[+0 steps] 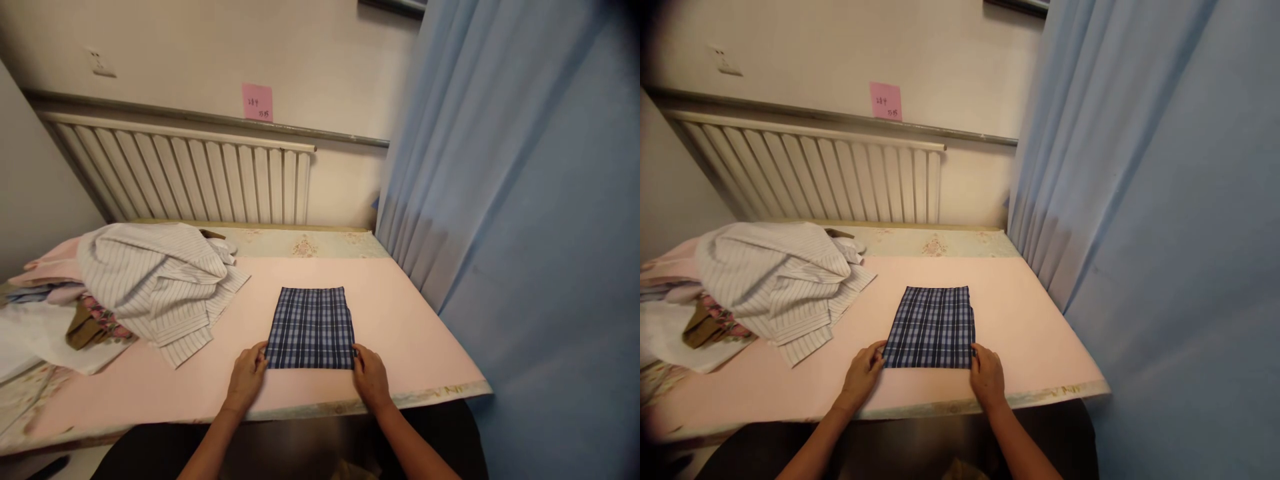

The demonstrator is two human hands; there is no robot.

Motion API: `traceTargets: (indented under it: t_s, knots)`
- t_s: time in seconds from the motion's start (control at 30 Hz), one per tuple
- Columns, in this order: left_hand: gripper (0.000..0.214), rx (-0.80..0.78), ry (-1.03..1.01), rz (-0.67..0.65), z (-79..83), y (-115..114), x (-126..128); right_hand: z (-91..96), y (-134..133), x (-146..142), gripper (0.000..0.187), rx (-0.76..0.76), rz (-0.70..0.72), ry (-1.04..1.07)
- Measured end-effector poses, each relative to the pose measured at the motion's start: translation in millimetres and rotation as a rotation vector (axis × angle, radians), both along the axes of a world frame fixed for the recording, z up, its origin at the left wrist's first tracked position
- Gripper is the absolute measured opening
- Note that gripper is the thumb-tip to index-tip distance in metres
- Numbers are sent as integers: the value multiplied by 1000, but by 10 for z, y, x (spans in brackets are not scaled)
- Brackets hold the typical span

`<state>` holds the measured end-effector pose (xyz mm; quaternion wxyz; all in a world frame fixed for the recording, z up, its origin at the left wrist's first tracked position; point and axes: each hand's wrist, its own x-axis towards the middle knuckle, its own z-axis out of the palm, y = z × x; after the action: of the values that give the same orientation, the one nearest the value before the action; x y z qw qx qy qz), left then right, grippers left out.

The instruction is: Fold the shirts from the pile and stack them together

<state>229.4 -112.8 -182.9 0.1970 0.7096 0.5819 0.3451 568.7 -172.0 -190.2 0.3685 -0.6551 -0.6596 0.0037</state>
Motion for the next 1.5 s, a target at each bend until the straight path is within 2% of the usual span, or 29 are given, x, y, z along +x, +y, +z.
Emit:
traceTargets:
  t_s: [0.4,1.5]
  knots:
    - [37,-4,-17,2,41,-55,10,-19,3,-3,32,26,13,-23]
    - [40,-1,7,-13,-26,-34,-7,-63,22,2,28,107,30,-48]
